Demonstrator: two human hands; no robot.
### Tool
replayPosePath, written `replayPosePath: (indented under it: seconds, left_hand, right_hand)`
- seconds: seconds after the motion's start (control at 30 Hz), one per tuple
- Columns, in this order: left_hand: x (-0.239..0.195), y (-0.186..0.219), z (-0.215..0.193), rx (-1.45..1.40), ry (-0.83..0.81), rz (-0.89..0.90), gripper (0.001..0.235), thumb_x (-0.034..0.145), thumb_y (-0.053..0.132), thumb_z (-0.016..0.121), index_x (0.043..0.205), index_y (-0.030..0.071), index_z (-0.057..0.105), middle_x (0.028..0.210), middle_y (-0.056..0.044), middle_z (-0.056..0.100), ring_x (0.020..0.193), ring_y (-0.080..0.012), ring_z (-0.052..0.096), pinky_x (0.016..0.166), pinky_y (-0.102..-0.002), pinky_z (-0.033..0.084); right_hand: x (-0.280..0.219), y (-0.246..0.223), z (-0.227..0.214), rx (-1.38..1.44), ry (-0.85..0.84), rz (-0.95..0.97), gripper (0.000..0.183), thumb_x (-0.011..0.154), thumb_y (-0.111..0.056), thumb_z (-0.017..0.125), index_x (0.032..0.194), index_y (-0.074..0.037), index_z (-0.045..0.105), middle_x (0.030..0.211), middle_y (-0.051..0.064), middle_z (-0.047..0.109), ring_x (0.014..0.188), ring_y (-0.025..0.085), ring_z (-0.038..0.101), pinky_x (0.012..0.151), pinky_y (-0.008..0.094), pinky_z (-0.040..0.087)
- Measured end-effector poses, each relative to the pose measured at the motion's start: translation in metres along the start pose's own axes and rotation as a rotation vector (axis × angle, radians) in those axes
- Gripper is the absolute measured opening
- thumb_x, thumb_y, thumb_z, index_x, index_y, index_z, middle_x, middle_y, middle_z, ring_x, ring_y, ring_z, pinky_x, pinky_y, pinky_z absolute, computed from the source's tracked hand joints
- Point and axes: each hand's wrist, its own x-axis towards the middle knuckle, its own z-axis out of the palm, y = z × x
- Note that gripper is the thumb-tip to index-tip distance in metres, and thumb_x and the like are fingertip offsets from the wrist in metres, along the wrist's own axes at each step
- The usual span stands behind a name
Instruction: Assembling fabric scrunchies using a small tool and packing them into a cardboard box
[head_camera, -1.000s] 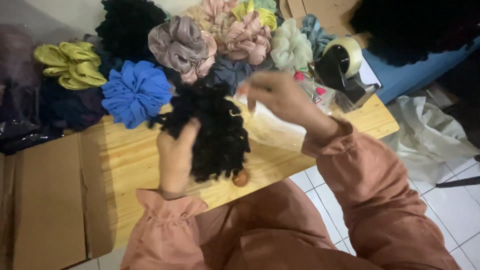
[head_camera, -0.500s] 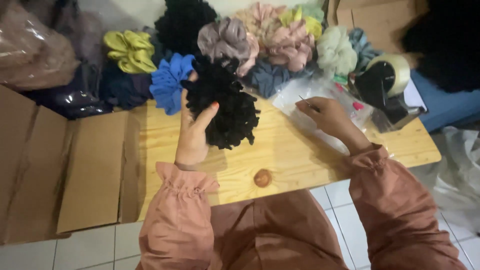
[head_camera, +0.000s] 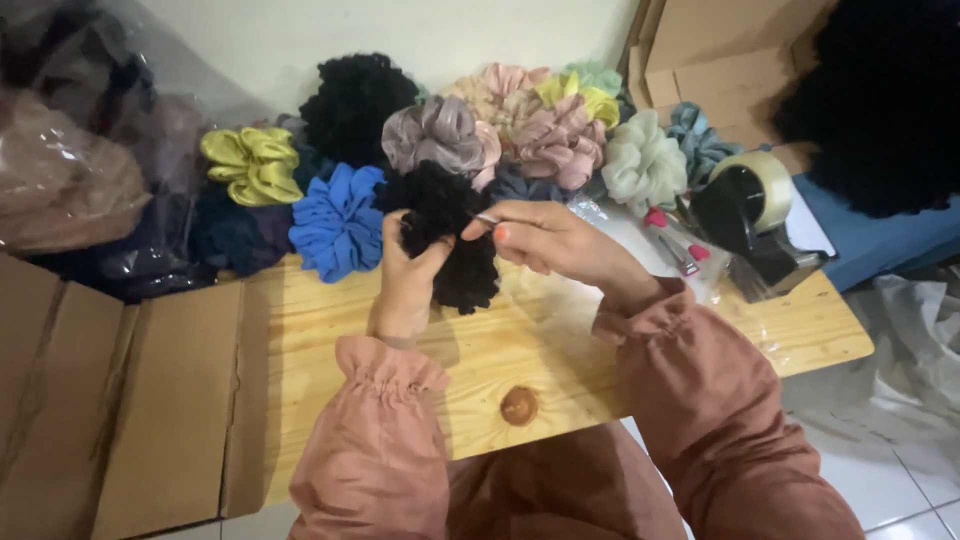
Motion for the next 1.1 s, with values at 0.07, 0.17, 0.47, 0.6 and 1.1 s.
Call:
replayPosePath:
  seconds: [0.07, 0.17, 0.47, 0.6, 1.1]
  left_hand:
    - [-0.003, -0.010, -0.009, -0.021, -0.030, 0.051, 0.043, 0.078, 0.000, 0.080, 0.111, 0.016, 0.056, 0.093, 0.003, 0.059, 0.088, -0.0089, 0.056, 0.082, -0.026, 0.048]
    - [-0.002, -0.022, -0.009, 0.019, -0.074, 0.113, 0.049, 0.076, -0.002, 0.079, 0.115, 0.018, 0.056, 0.095, 0.004, 0.059, 0.090, -0.0088, 0.056, 0.083, -0.026, 0.048]
    - [-0.004, -0.014, -0.008, -0.005, -0.109, 0.160, 0.038, 0.090, 0.011, 0.080, 0.120, 0.017, 0.058, 0.099, -0.001, 0.069, 0.095, -0.0073, 0.063, 0.089, -0.025, 0.052]
    - [-0.010, 0.008, -0.004, 0.126, -0.097, 0.192, 0.024, 0.097, 0.020, 0.074, 0.116, 0.014, 0.061, 0.102, -0.005, 0.071, 0.095, -0.0112, 0.064, 0.091, -0.032, 0.055]
    - [-0.015, 0.010, -0.002, 0.332, -0.163, 0.115, 0.026, 0.102, 0.030, 0.066, 0.115, 0.008, 0.066, 0.105, -0.011, 0.072, 0.103, -0.0194, 0.067, 0.099, -0.041, 0.052]
  right_hand:
    - [0.005, 0.021, 0.007, 0.024, -0.053, -0.002, 0.031, 0.104, -0.025, 0.054, 0.119, -0.002, 0.069, 0.066, 0.008, 0.057, 0.045, 0.011, 0.049, 0.046, 0.022, 0.043]
    - [0.008, 0.049, 0.009, 0.041, -0.033, 0.062, 0.032, 0.101, -0.022, 0.057, 0.125, -0.004, 0.069, 0.064, 0.011, 0.059, 0.043, 0.013, 0.046, 0.041, 0.024, 0.038]
    - [-0.002, 0.052, 0.013, 0.165, 0.042, 0.151, 0.045, 0.104, -0.035, 0.050, 0.136, -0.006, 0.064, 0.069, 0.008, 0.055, 0.047, 0.007, 0.037, 0.042, 0.019, 0.031]
    - [-0.003, 0.059, 0.007, 0.112, -0.010, 0.067, 0.042, 0.103, -0.022, 0.054, 0.141, -0.006, 0.060, 0.069, 0.012, 0.058, 0.043, 0.011, 0.043, 0.041, 0.021, 0.034]
    - [-0.003, 0.058, 0.002, 0.072, 0.040, 0.076, 0.032, 0.103, -0.016, 0.056, 0.131, -0.005, 0.068, 0.063, 0.006, 0.053, 0.047, 0.005, 0.036, 0.043, 0.018, 0.029]
